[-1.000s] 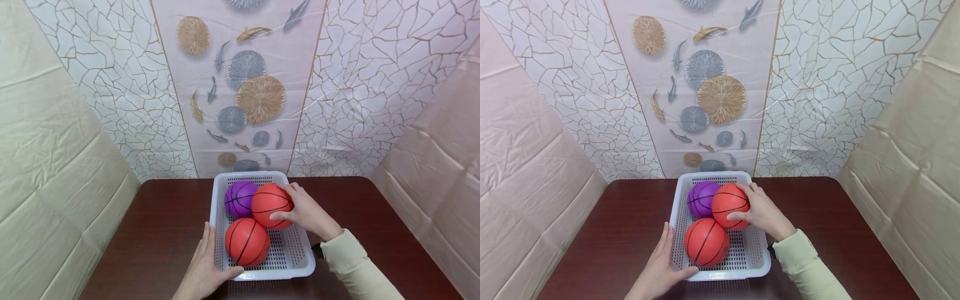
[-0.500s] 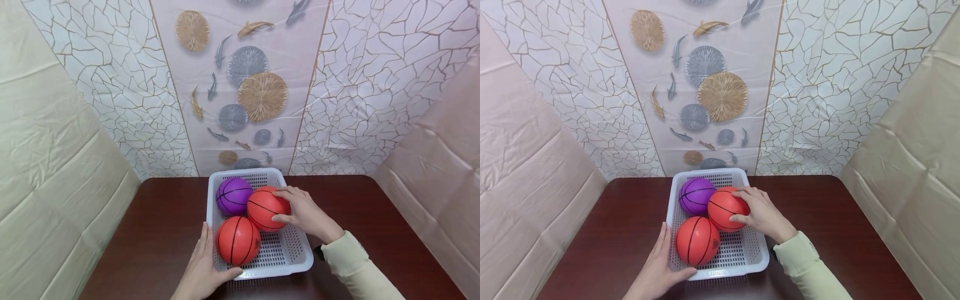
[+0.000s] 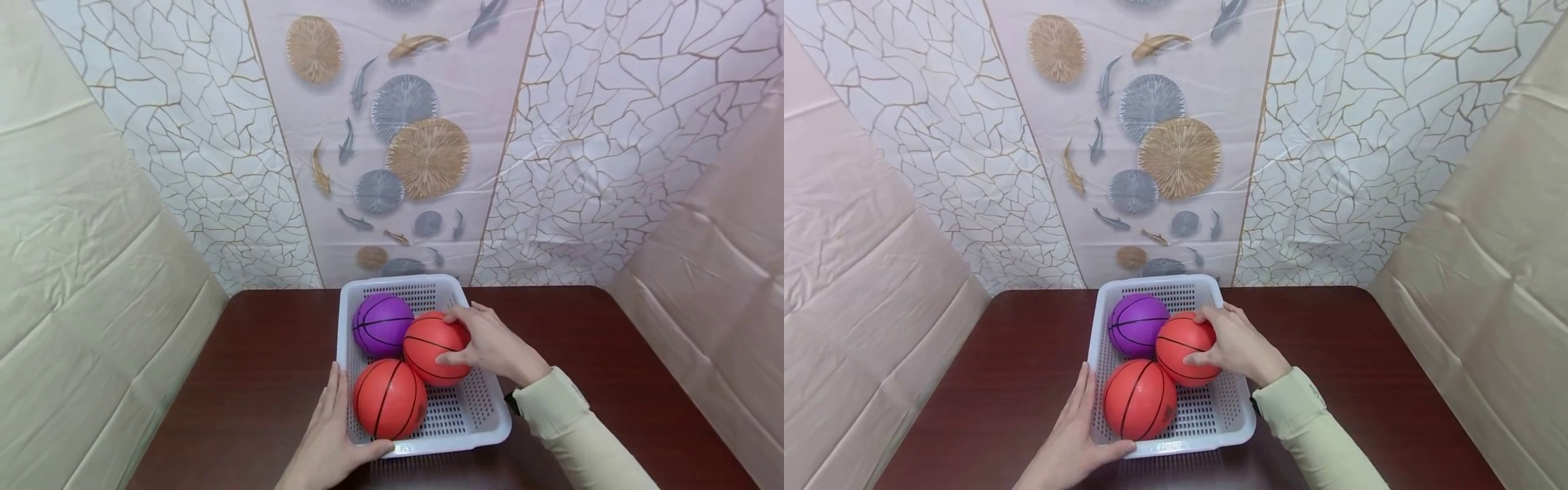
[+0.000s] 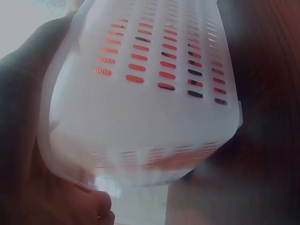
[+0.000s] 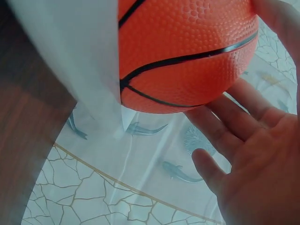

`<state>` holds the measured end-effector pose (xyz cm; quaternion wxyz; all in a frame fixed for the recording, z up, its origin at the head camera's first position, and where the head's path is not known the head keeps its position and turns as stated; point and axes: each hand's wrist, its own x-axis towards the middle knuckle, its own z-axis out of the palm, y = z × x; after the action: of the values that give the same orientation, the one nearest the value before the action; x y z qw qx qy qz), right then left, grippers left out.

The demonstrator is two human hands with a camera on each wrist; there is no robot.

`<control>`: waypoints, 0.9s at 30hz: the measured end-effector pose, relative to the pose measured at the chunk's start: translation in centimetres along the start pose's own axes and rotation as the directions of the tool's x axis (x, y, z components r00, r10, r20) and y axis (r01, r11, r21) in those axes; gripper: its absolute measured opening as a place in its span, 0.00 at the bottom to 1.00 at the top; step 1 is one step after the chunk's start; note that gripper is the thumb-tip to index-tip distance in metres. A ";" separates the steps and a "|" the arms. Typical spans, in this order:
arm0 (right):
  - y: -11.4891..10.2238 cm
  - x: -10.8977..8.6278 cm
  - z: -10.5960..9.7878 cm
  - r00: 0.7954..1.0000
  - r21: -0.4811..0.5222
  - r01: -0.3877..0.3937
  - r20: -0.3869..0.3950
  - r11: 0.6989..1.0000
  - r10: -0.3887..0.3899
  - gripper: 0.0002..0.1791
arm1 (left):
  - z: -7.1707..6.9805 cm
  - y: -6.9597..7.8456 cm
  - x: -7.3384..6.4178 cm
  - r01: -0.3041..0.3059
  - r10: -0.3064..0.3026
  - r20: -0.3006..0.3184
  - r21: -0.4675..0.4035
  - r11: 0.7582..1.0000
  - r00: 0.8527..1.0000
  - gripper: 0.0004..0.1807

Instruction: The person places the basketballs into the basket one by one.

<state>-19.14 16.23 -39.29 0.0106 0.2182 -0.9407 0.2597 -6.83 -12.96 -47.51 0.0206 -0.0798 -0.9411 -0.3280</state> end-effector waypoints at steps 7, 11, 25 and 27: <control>0.5 -0.4 0.0 1.000 0.023 -0.008 0.011 1.000 0.008 0.37 | -0.1 -0.1 0.3 0.001 -0.001 0.020 -0.002 1.000 1.000 0.74; 0.7 -0.4 -0.2 0.996 0.045 -0.060 0.071 0.997 0.057 0.37 | -0.1 -0.1 0.4 0.010 -0.010 0.030 -0.001 1.000 1.000 0.74; 2.0 -2.4 -0.3 1.000 0.127 -0.006 -0.004 0.992 0.006 0.48 | 0.0 0.1 0.4 0.011 -0.011 0.028 -0.020 1.000 1.000 0.75; 2.0 -2.7 -0.5 1.000 0.122 -0.009 -0.025 0.993 0.012 0.48 | 0.0 0.0 0.4 0.015 -0.015 0.029 -0.025 1.000 0.999 0.75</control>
<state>-17.57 19.13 -40.19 0.0082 0.2102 -0.9240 0.3194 -7.18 -12.91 -47.43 0.0038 -0.0777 -0.9376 -0.3388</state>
